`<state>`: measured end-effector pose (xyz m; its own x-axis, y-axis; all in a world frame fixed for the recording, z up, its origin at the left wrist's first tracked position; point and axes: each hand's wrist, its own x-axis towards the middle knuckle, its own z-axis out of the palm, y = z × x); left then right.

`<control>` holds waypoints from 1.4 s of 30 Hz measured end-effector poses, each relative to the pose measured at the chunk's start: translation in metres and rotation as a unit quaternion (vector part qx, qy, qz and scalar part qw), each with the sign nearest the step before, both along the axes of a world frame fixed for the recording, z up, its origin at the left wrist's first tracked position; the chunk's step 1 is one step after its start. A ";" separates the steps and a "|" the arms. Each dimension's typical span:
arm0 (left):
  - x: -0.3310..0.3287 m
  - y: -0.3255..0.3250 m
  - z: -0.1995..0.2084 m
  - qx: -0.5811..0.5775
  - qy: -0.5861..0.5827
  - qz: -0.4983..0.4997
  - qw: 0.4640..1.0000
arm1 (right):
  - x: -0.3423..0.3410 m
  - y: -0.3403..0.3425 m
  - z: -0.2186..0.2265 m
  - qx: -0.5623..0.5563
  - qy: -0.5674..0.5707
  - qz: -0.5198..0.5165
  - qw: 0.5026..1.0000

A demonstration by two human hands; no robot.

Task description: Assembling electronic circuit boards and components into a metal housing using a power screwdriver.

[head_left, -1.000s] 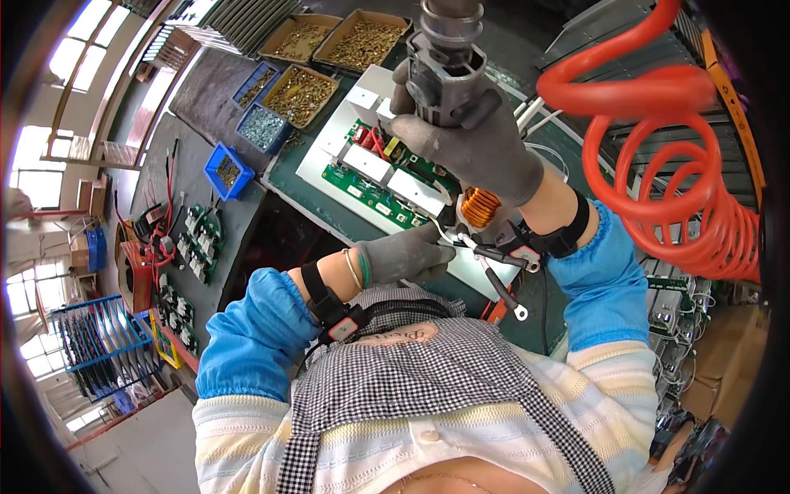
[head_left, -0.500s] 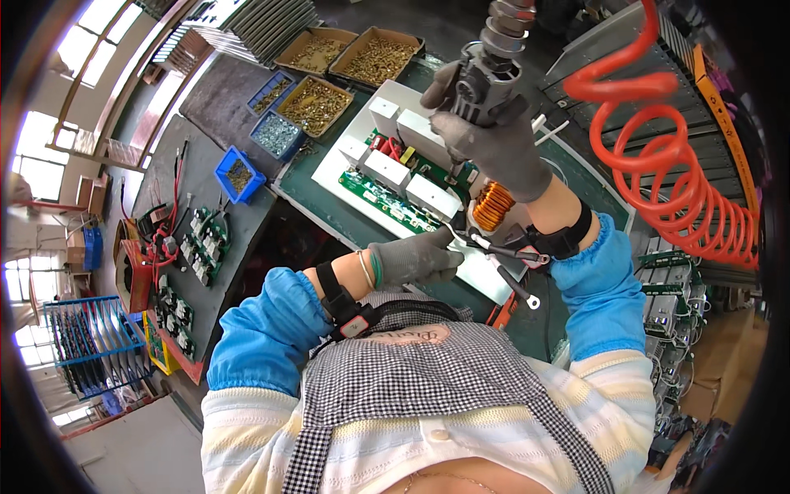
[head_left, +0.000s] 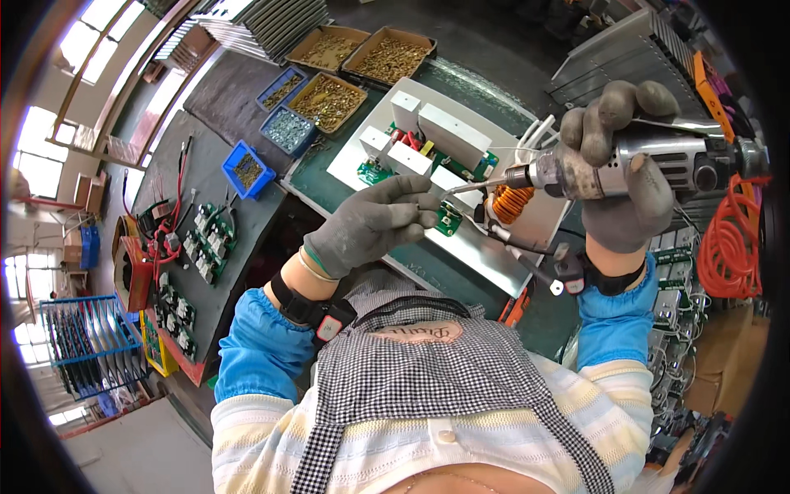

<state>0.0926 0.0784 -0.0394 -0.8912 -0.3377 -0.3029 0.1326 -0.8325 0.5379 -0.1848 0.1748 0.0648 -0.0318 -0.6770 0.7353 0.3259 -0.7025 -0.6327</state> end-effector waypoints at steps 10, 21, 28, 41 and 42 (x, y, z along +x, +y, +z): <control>-0.033 0.011 0.033 -0.231 -0.131 -0.043 0.963 | 0.005 0.044 -0.004 0.010 -0.066 -0.102 0.993; -0.044 0.002 0.032 -0.046 0.004 -0.063 0.997 | 0.007 0.076 -0.004 0.005 -0.140 -0.228 0.964; -0.048 0.004 0.030 -0.052 -0.036 -0.043 0.997 | 0.014 0.078 -0.004 -0.007 -0.162 -0.243 0.956; -0.050 0.010 0.011 -0.076 -0.027 -0.040 0.996 | 0.016 0.060 -0.017 0.020 -0.210 -0.233 0.949; -0.051 0.011 0.012 -0.073 -0.045 -0.024 0.996 | 0.016 0.060 -0.018 0.027 -0.216 -0.236 0.947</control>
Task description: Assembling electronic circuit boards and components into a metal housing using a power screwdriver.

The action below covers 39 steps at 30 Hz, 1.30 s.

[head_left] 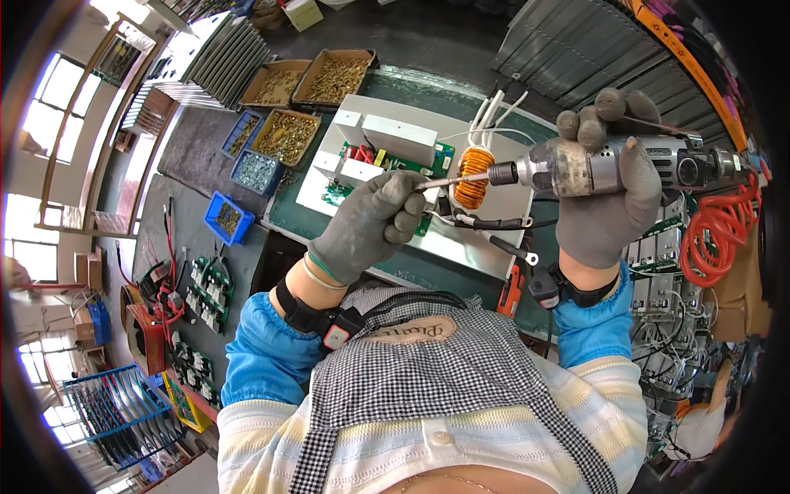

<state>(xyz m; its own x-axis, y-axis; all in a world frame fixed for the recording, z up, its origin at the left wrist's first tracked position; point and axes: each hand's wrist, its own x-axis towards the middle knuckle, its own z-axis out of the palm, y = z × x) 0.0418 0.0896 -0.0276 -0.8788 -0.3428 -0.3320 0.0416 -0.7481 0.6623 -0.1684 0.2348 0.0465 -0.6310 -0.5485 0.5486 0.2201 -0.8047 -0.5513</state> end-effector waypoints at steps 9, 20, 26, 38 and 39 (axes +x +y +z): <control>-0.014 0.009 0.016 -0.163 -0.056 0.077 0.982 | -0.003 0.000 0.000 0.045 -0.041 -0.088 0.994; -0.026 0.003 0.029 -0.325 -0.103 0.068 0.938 | -0.019 -0.007 -0.013 0.074 -0.186 -0.086 0.976; -0.024 -0.004 0.027 -0.286 -0.079 0.079 0.952 | -0.025 -0.024 -0.024 0.074 -0.207 -0.057 0.974; 0.025 -0.011 0.018 -0.280 -0.220 -0.119 0.927 | -0.024 -0.043 -0.036 0.099 -0.130 -0.065 0.984; 0.025 -0.009 0.012 -0.265 -0.212 -0.137 0.931 | -0.024 -0.046 -0.037 0.089 -0.112 -0.046 0.989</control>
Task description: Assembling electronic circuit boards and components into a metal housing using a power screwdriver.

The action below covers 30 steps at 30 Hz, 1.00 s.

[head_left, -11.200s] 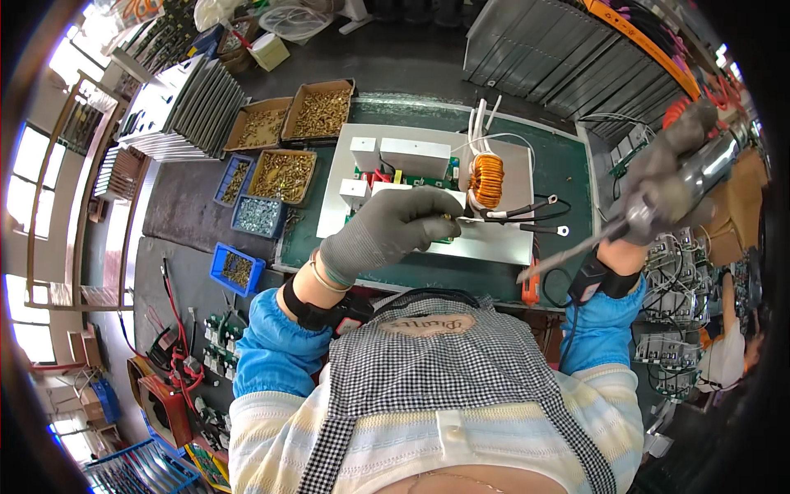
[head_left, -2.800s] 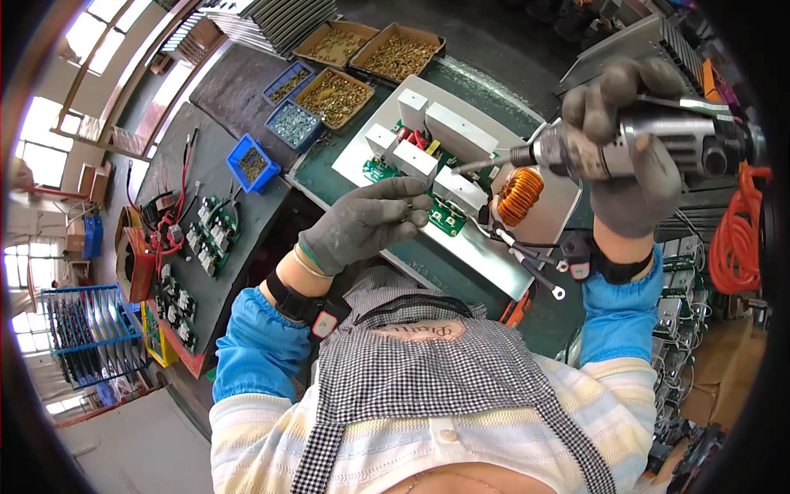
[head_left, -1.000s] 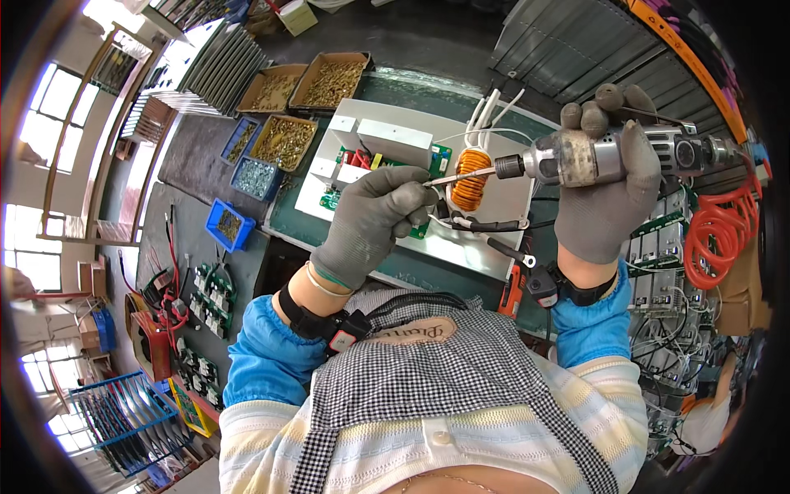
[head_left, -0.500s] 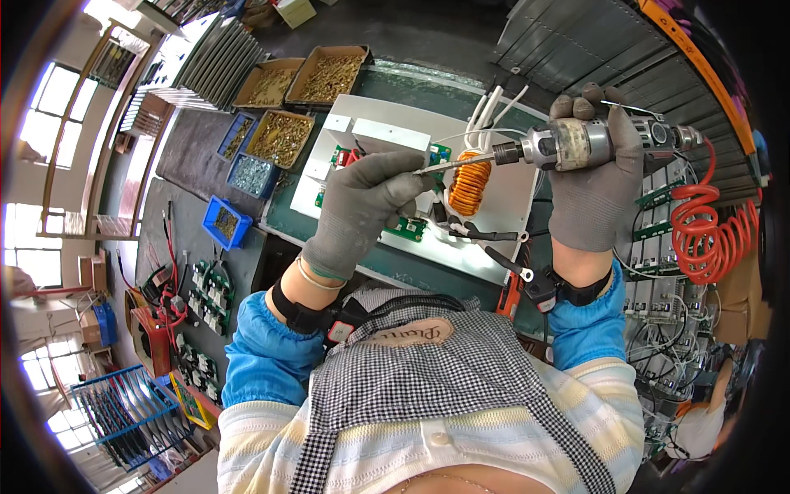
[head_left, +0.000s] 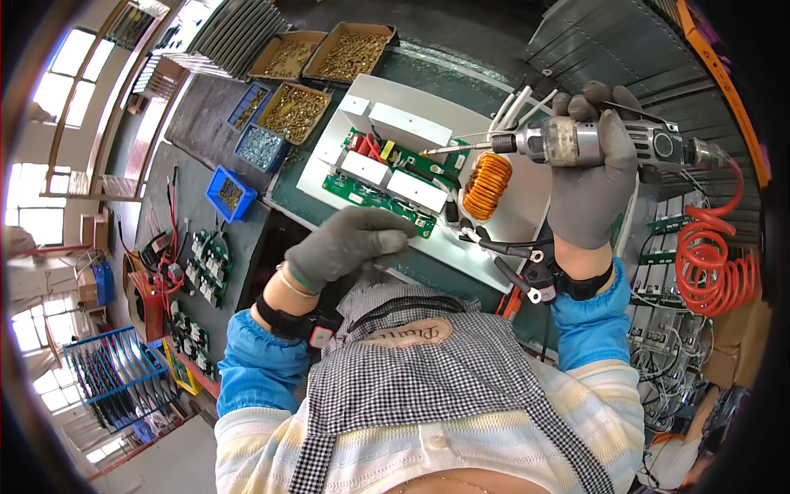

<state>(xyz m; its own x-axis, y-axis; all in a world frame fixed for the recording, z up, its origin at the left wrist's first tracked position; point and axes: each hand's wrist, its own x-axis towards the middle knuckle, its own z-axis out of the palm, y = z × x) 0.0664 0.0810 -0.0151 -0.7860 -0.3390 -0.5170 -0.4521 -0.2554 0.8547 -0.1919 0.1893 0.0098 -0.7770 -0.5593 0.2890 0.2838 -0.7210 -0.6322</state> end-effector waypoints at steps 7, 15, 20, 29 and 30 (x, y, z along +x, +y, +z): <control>-0.008 0.008 -0.004 -0.118 -0.038 0.075 0.989 | 0.003 -0.003 -0.004 -0.051 0.055 0.061 0.995; -0.042 -0.030 0.026 -0.525 -0.086 -0.039 0.846 | -0.004 0.011 0.003 -0.043 0.069 -0.040 0.996; -0.061 -0.054 0.027 -0.385 -0.136 -0.037 0.912 | -0.010 0.022 0.002 -0.054 0.049 -0.042 0.996; -0.066 -0.065 0.034 -0.276 -0.171 -0.006 0.946 | -0.002 0.012 0.001 -0.080 0.018 -0.031 0.996; -0.064 -0.060 0.034 -0.286 -0.160 0.003 0.945 | -0.002 0.011 0.002 -0.082 0.017 -0.030 0.996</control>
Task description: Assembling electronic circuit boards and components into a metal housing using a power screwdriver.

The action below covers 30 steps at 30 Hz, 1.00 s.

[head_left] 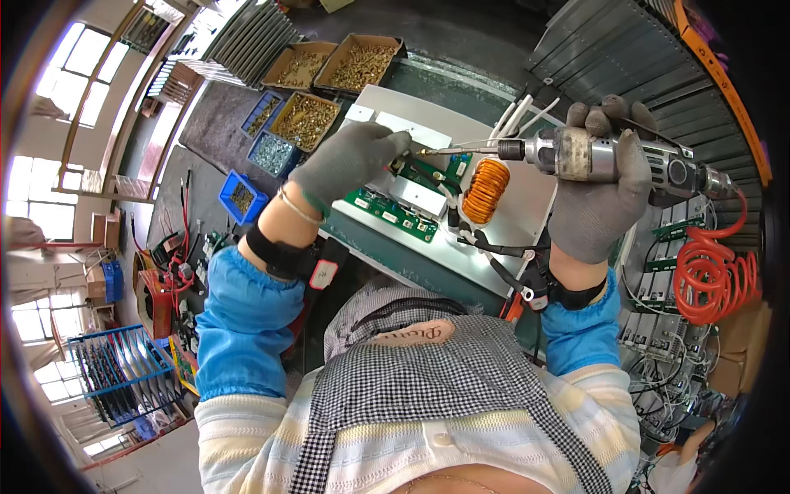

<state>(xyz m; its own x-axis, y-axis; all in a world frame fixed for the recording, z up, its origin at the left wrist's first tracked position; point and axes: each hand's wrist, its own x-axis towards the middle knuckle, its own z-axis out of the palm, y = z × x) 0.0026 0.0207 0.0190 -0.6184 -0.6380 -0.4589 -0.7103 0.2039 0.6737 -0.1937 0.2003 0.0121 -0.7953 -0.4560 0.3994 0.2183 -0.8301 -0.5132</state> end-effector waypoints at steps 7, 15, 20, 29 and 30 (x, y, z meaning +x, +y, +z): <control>0.028 0.013 -0.003 -0.055 0.122 -0.062 0.989 | 0.008 -0.007 0.008 0.008 0.037 0.011 0.999; 0.022 0.020 -0.007 -0.053 0.084 -0.006 0.995 | 0.026 -0.021 0.010 -0.020 0.141 0.039 0.989; 0.023 0.022 -0.008 -0.069 0.098 -0.023 0.993 | 0.029 -0.027 0.009 -0.039 0.253 0.085 0.963; 0.054 0.044 -0.008 -0.095 0.139 -0.032 0.985 | 0.018 -0.068 0.035 0.032 0.264 0.191 0.945; 0.064 0.047 -0.006 -0.028 0.141 -0.057 0.988 | 0.021 -0.075 0.037 0.050 0.256 0.187 0.947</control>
